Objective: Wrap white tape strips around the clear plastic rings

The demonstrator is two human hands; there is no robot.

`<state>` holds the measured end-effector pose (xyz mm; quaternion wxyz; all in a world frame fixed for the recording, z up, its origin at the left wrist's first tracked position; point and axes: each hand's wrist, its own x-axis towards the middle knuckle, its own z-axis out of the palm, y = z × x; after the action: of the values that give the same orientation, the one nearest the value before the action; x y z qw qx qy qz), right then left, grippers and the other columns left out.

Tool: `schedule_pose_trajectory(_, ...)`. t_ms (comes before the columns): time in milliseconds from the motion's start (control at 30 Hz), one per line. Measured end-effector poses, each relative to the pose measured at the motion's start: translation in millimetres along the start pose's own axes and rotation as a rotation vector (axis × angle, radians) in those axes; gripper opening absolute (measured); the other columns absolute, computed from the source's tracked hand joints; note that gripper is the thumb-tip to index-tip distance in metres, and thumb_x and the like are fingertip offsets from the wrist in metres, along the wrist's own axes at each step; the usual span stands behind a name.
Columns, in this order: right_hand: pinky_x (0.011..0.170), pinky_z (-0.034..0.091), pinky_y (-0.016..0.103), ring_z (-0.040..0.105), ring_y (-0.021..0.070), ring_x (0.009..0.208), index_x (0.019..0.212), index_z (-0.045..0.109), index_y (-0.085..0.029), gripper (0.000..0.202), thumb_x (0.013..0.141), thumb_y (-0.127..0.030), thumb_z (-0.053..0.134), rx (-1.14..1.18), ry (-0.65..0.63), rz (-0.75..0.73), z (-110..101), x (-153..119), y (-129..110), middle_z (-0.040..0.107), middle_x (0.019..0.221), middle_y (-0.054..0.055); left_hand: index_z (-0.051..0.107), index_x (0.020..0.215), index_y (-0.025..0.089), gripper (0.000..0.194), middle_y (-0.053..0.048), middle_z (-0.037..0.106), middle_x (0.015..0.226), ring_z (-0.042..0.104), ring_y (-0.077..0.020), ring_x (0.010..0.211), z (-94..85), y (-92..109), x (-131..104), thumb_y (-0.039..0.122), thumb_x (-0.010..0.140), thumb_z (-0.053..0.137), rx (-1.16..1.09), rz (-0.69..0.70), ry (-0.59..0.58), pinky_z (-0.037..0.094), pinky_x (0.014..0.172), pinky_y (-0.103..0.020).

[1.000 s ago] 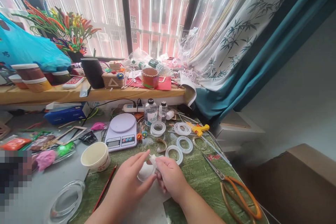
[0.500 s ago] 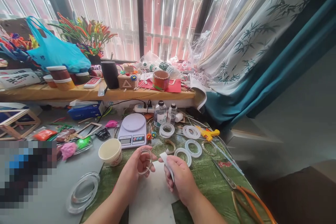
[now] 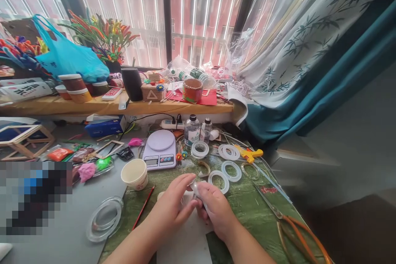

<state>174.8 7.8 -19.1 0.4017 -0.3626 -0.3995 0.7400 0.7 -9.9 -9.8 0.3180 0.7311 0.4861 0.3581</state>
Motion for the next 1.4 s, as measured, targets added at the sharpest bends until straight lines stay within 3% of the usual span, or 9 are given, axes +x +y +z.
schedule_pose_trajectory(200,0.036,0.016,0.018,0.022,0.0034,0.038,0.091,0.067,-0.014,0.053,0.075,-0.064,0.078,0.044,-0.011,0.076,-5,1,-6,0.035,0.050,-0.013,0.053,0.146,0.032,0.067,-0.010,0.053,0.153,0.050,-0.0324,0.140,-5.3,3,3,0.017,0.083,0.068,0.115,0.025,-0.030,0.043,0.116,-0.050)
schedule_pose_trajectory(400,0.037,0.014,0.019,0.021,0.0039,0.038,0.092,0.066,-0.015,0.055,0.075,-0.068,0.073,0.108,0.019,0.082,-2,4,-7,0.038,0.053,-0.011,0.056,0.142,0.032,0.065,-0.012,0.061,0.142,0.059,-0.0340,0.129,-14.3,3,8,0.024,0.081,0.074,0.144,-0.015,-0.073,0.048,0.110,-0.052)
schedule_pose_trajectory(633,0.043,0.017,0.022,0.026,0.0062,0.045,0.082,0.062,-0.017,0.048,0.083,-0.065,0.068,0.057,-0.002,-0.050,0,5,-3,0.038,0.056,-0.009,0.056,0.141,0.027,0.057,-0.015,0.064,0.136,0.068,-0.0316,0.110,-8.9,4,7,0.036,0.086,0.070,0.191,-0.077,-0.037,0.056,0.098,-0.048)
schedule_pose_trajectory(767,0.043,0.016,0.024,0.026,0.0072,0.044,0.084,0.062,-0.018,0.051,0.085,-0.068,0.065,0.015,-0.024,-0.037,-2,5,1,0.040,0.055,-0.008,0.058,0.140,0.026,0.052,-0.015,0.066,0.132,0.068,-0.0307,0.105,-7.8,0,7,0.043,0.091,0.065,0.185,-0.090,0.015,0.056,0.097,-0.048)
schedule_pose_trajectory(967,0.046,0.018,0.024,0.026,0.0060,0.044,0.082,0.065,-0.016,0.049,0.082,-0.064,0.072,-0.099,-0.103,-0.137,-3,5,-9,0.038,0.051,-0.009,0.053,0.147,0.036,0.056,-0.010,0.065,0.131,0.069,-0.0283,0.105,-10.0,5,11,0.042,0.092,0.064,0.152,-0.026,-0.024,0.058,0.092,-0.040)
schedule_pose_trajectory(1067,0.044,0.019,0.023,0.027,0.0064,0.042,0.080,0.067,-0.015,0.049,0.081,-0.063,0.073,-0.100,-0.090,-0.109,-5,5,-13,0.040,0.048,-0.009,0.053,0.147,0.037,0.058,-0.010,0.060,0.140,0.066,-0.0303,0.116,-11.4,6,11,0.037,0.091,0.067,0.185,-0.008,-0.055,0.057,0.097,-0.041)
schedule_pose_trajectory(1200,0.041,0.017,0.022,0.020,0.0061,0.041,0.088,0.070,-0.015,0.047,0.080,-0.061,0.074,-0.003,-0.110,-0.015,-10,4,-13,0.034,0.046,-0.011,0.048,0.151,0.038,0.075,-0.009,0.054,0.151,0.054,-0.0354,0.134,-14.4,5,9,0.027,0.082,0.076,0.233,0.042,-0.101,0.048,0.110,-0.047)
schedule_pose_trajectory(1300,0.041,0.016,0.021,0.016,0.0058,0.041,0.092,0.071,-0.014,0.047,0.082,-0.060,0.072,0.022,-0.127,-0.016,-9,3,-14,0.029,0.046,-0.013,0.052,0.148,0.041,0.077,-0.007,0.058,0.144,0.062,-0.0322,0.124,-16.0,7,11,0.023,0.078,0.079,0.194,0.043,-0.119,0.052,0.106,-0.044)
schedule_pose_trajectory(1400,0.047,0.029,0.021,0.032,0.0076,0.046,0.092,0.073,-0.015,0.049,0.083,-0.063,0.071,-0.059,-0.122,-0.122,-4,2,-15,0.044,0.053,-0.007,0.056,0.144,0.037,0.069,-0.009,0.063,0.134,0.069,-0.0271,0.103,-14.6,10,13,0.028,0.079,0.078,0.147,-0.040,-0.066,0.059,0.092,-0.039)
